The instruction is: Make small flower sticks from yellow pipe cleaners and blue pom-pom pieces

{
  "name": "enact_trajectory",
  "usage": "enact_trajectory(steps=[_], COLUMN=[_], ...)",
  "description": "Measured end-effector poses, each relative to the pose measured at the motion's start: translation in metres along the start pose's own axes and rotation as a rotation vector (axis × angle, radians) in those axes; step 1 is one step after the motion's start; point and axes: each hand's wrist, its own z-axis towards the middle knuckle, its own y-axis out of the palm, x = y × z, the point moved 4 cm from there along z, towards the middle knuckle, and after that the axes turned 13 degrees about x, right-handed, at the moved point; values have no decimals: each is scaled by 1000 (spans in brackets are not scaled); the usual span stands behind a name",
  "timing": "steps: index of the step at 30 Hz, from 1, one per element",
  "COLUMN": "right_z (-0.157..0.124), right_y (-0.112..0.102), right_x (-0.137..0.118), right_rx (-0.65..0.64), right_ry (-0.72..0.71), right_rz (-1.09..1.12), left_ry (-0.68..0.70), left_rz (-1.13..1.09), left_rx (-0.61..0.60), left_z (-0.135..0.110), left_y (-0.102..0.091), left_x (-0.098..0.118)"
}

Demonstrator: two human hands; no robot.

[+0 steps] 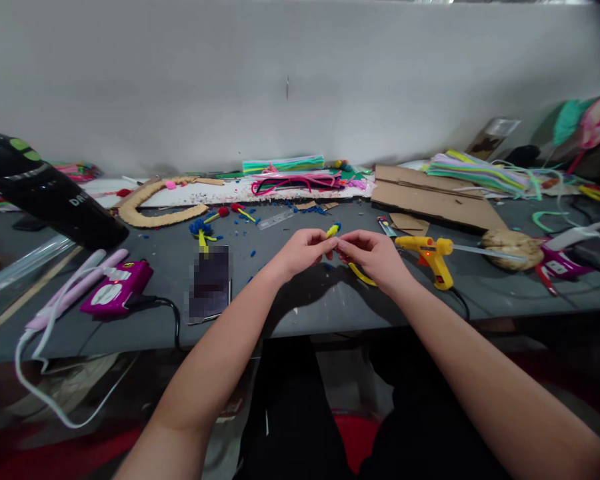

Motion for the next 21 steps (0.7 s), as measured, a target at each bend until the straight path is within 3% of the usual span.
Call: enact_trajectory(steps=[7, 21], right_z=[-3, -4], right_y=[-3, -1], right_x=[-1, -1], right_rx=[-19, -140], right_ry=[55, 243], right_rz=[116, 268], left_ry=[-79, -24], left_rz=[-184, -149], left_rx=[-59, -74], left_z=[-1, 0], left_y=[2, 1], left_x=[1, 0])
